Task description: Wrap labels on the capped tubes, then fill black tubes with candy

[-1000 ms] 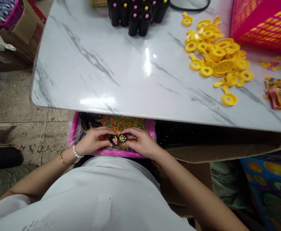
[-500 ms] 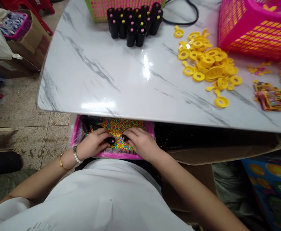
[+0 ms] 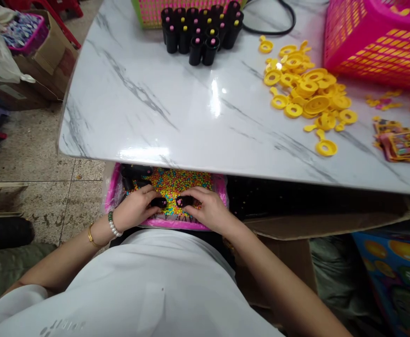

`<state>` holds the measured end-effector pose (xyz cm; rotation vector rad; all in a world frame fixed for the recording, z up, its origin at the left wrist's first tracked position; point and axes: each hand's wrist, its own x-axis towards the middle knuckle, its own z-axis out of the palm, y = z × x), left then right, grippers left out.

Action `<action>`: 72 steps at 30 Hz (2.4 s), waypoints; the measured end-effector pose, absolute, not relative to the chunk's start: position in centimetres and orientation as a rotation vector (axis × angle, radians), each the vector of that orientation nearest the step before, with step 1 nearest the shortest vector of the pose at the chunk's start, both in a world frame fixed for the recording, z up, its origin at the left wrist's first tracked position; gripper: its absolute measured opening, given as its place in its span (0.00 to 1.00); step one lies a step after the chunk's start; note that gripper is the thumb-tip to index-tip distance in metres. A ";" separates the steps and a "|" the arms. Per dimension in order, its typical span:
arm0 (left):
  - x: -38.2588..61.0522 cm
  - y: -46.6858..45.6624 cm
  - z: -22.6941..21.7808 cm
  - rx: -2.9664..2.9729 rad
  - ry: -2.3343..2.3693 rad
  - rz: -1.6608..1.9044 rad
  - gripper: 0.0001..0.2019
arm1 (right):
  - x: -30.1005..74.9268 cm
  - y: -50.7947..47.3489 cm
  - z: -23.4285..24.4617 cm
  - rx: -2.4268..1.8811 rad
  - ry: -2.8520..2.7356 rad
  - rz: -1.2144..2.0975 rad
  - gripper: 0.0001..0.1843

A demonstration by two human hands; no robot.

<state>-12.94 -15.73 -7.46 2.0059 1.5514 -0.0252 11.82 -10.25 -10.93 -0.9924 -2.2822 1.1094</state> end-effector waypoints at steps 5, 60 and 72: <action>-12.8 -16.1 -7.3 2.004 1.583 0.008 0.12 | 11.8 -10.4 -11.0 -1.028 -2.275 1.139 0.15; -14.4 7.8 0.9 1.965 0.953 0.988 0.20 | 9.7 12.2 -1.2 -0.966 -1.938 0.717 0.16; -11.7 3.7 3.7 1.994 0.375 0.463 0.15 | 10.0 12.7 -1.3 -1.001 -1.822 0.834 0.18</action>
